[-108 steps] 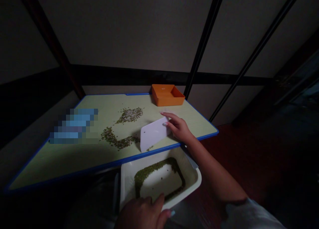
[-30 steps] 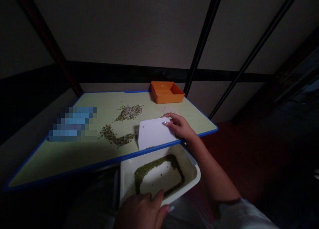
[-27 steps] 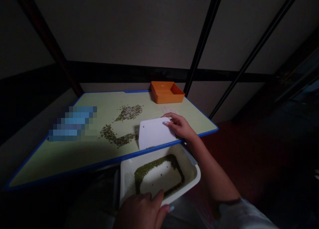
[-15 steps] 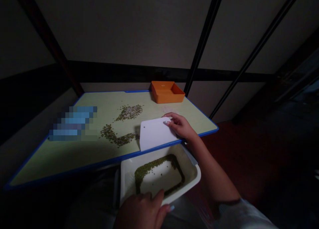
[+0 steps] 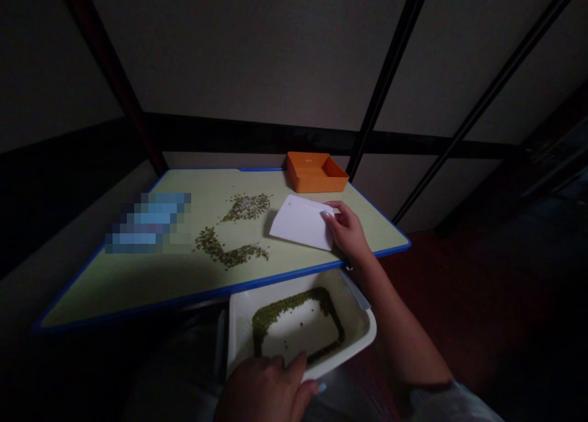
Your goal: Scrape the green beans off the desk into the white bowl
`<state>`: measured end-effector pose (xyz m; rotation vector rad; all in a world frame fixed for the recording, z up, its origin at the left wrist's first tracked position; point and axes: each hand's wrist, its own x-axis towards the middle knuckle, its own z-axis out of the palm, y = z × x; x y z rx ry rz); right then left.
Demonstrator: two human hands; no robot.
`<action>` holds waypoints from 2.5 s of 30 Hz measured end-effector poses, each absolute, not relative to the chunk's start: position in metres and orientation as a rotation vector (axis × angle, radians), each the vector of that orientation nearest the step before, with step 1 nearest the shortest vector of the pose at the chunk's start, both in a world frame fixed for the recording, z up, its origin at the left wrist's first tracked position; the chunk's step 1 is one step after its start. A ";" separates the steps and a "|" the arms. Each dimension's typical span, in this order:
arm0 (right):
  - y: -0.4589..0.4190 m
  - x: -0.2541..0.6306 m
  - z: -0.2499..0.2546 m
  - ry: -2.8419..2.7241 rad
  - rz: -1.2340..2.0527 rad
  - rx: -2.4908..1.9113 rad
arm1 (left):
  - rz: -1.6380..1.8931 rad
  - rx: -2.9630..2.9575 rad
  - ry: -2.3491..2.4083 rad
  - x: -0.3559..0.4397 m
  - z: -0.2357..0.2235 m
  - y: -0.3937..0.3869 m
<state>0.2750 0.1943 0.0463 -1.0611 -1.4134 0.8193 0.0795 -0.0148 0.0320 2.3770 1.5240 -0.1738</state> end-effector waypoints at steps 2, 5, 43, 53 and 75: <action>0.193 0.274 0.048 -1.453 0.795 -1.102 | -0.174 2.371 1.531 0.080 0.032 -0.015; 0.190 0.273 0.050 -1.483 0.789 -1.110 | -0.170 2.366 1.539 0.080 0.032 -0.015; 0.182 0.273 0.054 -1.553 0.925 -0.975 | -0.143 2.358 1.560 0.082 0.038 -0.017; 0.187 0.274 0.049 -1.677 0.801 -1.036 | -0.134 2.349 1.560 0.081 0.035 -0.017; 0.189 0.274 0.049 -1.621 0.644 -1.180 | -0.130 2.345 1.551 0.080 0.033 -0.017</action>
